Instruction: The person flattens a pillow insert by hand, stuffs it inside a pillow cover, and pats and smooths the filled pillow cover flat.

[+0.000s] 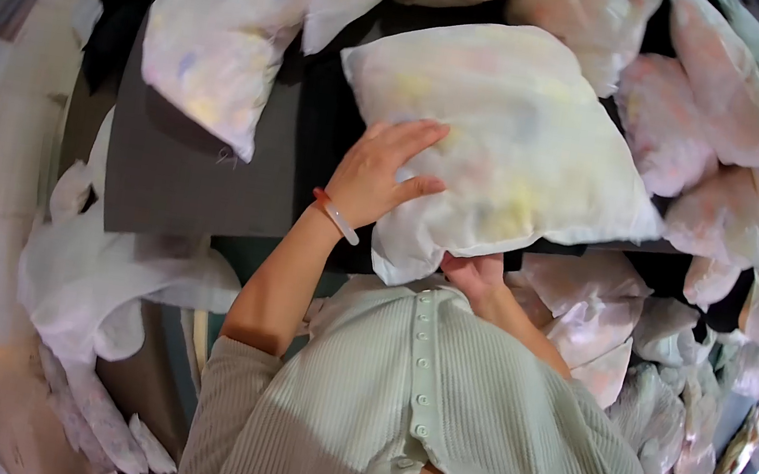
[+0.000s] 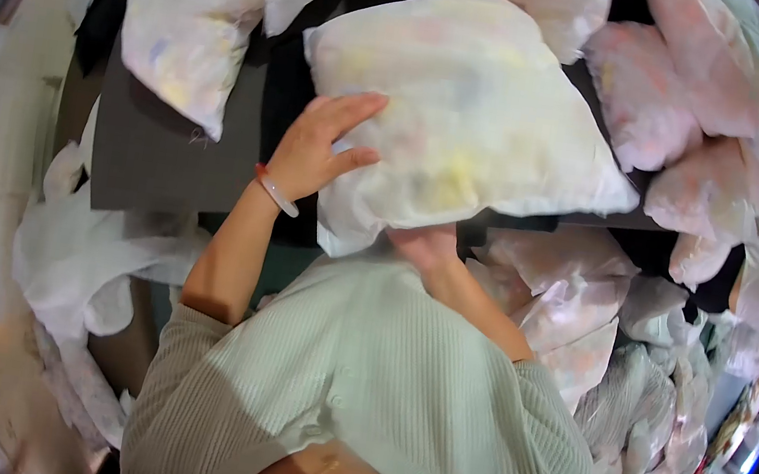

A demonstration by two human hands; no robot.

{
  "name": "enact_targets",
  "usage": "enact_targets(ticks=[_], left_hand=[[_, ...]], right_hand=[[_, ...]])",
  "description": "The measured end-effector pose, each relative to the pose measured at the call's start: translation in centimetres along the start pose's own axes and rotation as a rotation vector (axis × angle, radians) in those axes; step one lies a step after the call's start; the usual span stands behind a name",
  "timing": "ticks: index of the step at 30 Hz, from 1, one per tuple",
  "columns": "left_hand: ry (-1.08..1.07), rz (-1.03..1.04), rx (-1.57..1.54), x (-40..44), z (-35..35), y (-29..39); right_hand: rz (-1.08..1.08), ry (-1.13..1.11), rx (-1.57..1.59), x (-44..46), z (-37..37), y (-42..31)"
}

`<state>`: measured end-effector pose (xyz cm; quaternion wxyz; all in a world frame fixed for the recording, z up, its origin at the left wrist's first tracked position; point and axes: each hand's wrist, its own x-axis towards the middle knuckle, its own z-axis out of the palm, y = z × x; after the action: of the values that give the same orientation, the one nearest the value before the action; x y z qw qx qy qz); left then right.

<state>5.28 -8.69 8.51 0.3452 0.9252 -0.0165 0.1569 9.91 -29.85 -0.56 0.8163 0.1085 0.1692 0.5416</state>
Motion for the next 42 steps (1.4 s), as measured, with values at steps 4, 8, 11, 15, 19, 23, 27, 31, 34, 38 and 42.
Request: enact_targets(ticks=[4, 8, 11, 15, 19, 23, 27, 31, 34, 38, 42], left_hand=[[0.17, 0.181, 0.067, 4.1, 0.1, 4.8], [0.029, 0.266, -0.226, 7.7, 3.6, 7.0], [-0.025, 0.316, -0.214, 9.5, 6.7, 9.6], [0.025, 0.324, -0.087, 10.7, 10.8, 10.9], [0.065, 0.272, -0.136, 10.9, 12.5, 11.2], [0.057, 0.152, 0.023, 12.1, 13.6, 7.6], [0.076, 0.077, 0.117, 12.1, 14.8, 5.5], [0.027, 0.092, 0.03, 11.5, 14.4, 5.6], [0.009, 0.098, -0.056, 10.7, 14.3, 6.5], [0.039, 0.091, -0.09, 9.4, 15.4, 8.2], [0.08, 0.258, 0.0, 8.3, 16.8, 10.5]], right_hand=[[-0.422, 0.111, -0.498, -2.6, 3.6, -0.5], [-0.918, 0.179, -1.229, -4.5, 3.2, -3.3], [-1.023, 0.219, -1.206, -5.2, 3.0, -5.3], [-1.193, 0.092, -1.057, -5.0, 4.5, -5.7], [-1.151, 0.109, -0.774, -4.9, 5.7, -5.8], [-0.763, -0.013, -0.623, -4.3, 3.8, -8.4], [-0.457, -0.275, -0.621, -4.7, 3.5, -10.3], [-0.454, -0.285, -0.723, -6.2, 2.6, -11.5], [-0.384, -0.173, -0.624, -8.5, 4.7, -10.7], [-0.425, 0.316, -0.725, -11.0, 7.0, -5.8], [-0.741, 0.208, -0.726, -9.1, 4.5, -6.2]])
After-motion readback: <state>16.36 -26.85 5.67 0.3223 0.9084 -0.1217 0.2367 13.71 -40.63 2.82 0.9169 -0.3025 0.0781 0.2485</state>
